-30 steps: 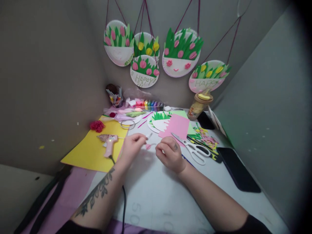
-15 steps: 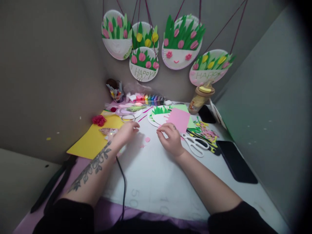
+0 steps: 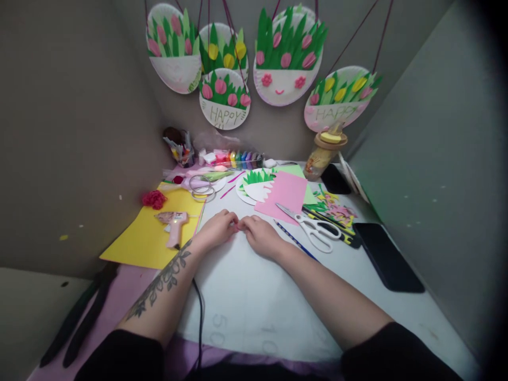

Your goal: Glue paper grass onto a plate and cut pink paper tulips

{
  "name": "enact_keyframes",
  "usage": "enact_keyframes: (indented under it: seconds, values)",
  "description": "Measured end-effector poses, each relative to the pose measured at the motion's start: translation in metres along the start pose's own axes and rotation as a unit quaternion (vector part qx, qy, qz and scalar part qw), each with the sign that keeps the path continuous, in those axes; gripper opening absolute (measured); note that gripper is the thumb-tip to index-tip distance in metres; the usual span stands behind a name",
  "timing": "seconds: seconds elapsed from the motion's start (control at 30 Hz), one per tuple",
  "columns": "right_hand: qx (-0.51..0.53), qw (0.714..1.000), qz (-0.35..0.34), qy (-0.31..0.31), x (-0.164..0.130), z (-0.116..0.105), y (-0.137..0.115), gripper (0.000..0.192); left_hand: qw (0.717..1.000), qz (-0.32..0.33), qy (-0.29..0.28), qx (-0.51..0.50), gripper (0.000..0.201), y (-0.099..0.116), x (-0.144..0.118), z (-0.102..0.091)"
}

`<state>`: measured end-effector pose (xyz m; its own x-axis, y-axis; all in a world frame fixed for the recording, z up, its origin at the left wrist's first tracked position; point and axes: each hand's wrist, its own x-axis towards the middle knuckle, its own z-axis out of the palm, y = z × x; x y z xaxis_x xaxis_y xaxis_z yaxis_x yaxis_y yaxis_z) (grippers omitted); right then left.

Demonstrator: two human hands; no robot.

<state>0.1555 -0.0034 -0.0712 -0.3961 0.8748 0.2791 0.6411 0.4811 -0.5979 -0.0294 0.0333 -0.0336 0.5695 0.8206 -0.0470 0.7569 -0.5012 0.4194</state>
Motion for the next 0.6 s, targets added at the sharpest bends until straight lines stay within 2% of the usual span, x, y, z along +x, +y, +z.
enact_keyframes:
  seconds: [0.13, 0.43, 0.6]
  values:
    - [-0.006, 1.0, 0.01, -0.016, -0.0003, -0.0003, -0.0006, 0.029, 1.0, 0.005, 0.001, -0.013, 0.019, -0.0034, -0.0013, 0.0007]
    - [0.01, 1.0, 0.011, -0.017, 0.0002, -0.0032, -0.002, 0.03, 0.999, 0.021, -0.041, 0.003, 0.015, -0.0071, 0.0006, -0.0034]
    - [0.041, 0.999, 0.012, 0.002, -0.0002, -0.0013, 0.001, 0.03, 0.999, -0.007, -0.008, 0.035, 0.02, -0.0066, -0.0051, -0.0044]
